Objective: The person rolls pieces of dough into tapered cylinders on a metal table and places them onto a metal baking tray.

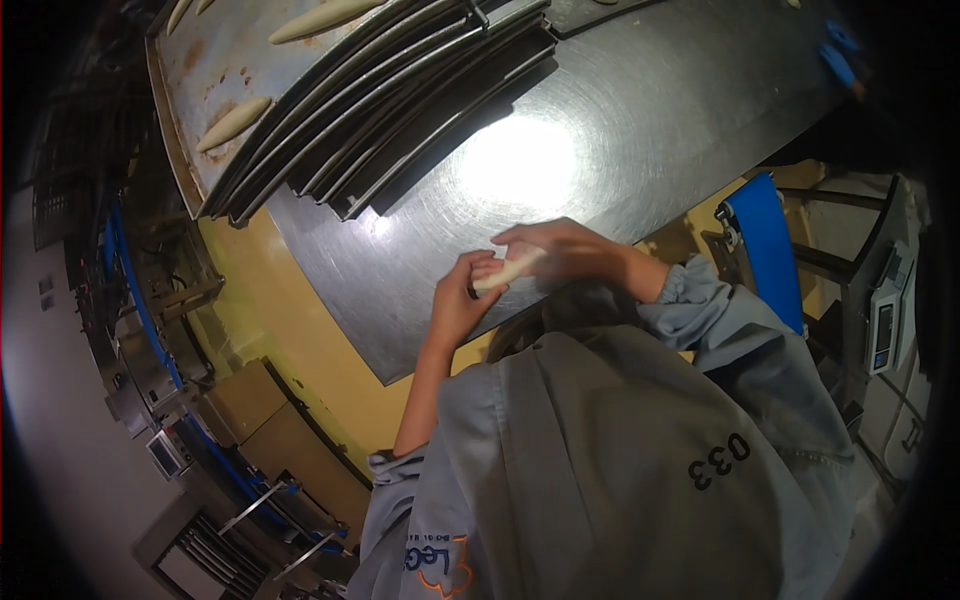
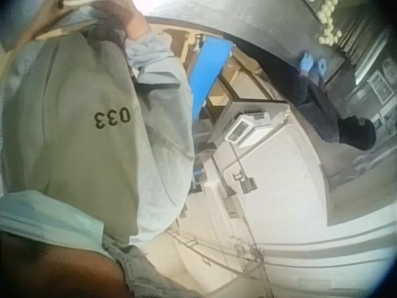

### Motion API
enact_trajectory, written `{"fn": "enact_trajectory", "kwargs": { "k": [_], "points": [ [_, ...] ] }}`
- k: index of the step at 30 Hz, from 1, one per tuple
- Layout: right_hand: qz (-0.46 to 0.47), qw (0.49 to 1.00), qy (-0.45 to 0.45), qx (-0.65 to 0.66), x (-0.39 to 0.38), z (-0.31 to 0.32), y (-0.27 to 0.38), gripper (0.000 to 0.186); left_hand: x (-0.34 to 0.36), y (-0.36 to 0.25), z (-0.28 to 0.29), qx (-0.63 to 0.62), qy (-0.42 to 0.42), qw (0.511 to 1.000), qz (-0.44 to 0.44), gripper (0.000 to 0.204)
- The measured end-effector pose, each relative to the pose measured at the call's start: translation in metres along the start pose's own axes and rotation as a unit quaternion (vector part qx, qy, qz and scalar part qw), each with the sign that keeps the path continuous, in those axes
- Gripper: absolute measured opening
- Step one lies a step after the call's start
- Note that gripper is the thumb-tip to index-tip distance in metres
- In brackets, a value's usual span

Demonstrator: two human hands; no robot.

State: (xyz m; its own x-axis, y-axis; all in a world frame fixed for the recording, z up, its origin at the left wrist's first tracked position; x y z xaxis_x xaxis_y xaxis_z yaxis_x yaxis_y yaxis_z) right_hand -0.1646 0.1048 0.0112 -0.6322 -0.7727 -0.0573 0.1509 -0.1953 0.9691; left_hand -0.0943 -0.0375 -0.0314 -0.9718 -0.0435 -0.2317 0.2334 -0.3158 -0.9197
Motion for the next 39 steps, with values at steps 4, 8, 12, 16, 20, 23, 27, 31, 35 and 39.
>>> {"fn": "enact_trajectory", "kwargs": {
  "k": [4,8,12,16,20,23,27,31,35,39],
  "points": [
    [-0.012,1.0,-0.011,-0.007,-0.007,0.0,-0.007,0.061,-0.002,-0.005,0.004,-0.005,-0.016,1.0,0.002,0.048],
    [-0.005,0.994,-0.106,-0.022,0.012,0.026,-0.006,0.065,0.022,-0.022,0.039,0.065,-0.133,0.989,-0.021,0.045],
    [-0.065,0.993,-0.055,0.08,0.03,0.011,-0.01,0.065,0.038,-0.015,0.039,-0.187,-0.114,0.976,-0.009,0.052],
    [-0.076,0.992,0.005,0.098,0.029,-0.005,-0.019,0.065,0.019,0.0,0.004,-0.191,-0.054,0.978,0.061,0.062],
    [-0.035,0.996,-0.049,0.068,0.035,0.001,-0.026,0.06,0.026,-0.005,0.011,-0.15,-0.064,0.986,0.041,0.067],
    [-0.021,0.995,-0.089,0.041,0.034,0.008,-0.018,0.053,0.029,-0.015,0.016,-0.129,-0.071,0.989,0.017,0.072],
    [0.029,0.998,-0.056,0.013,0.02,0.001,0.005,0.052,0.014,-0.024,0.005,-0.043,-0.017,0.998,-0.043,0.077],
    [-0.041,0.997,-0.048,0.043,0.03,0.003,-0.017,0.057,0.016,-0.012,0.008,-0.046,-0.021,0.998,-0.046,0.072],
    [-0.055,0.994,-0.06,0.074,0.043,0.006,-0.027,0.057,0.03,-0.019,0.012,-0.069,-0.039,0.995,-0.055,0.066],
    [-0.049,0.997,-0.038,0.041,0.038,0.0,-0.032,0.053,0.031,-0.01,0.007,-0.055,-0.025,0.998,0.015,0.069]
  ]
}}
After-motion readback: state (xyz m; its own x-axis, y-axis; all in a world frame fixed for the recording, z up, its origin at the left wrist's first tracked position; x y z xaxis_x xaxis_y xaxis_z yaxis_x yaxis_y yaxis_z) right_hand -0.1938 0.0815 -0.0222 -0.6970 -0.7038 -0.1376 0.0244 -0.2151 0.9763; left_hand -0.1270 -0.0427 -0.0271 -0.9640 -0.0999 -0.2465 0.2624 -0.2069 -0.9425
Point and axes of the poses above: each hand's wrist, its own x-axis towards the middle knuckle, its own z-axis out of the back of the hand, y = z × x, the point moved 10 cm from there along x, towards the middle knuckle, and after that the axes turned 8 degrees about -y, right-handed, at the moved point
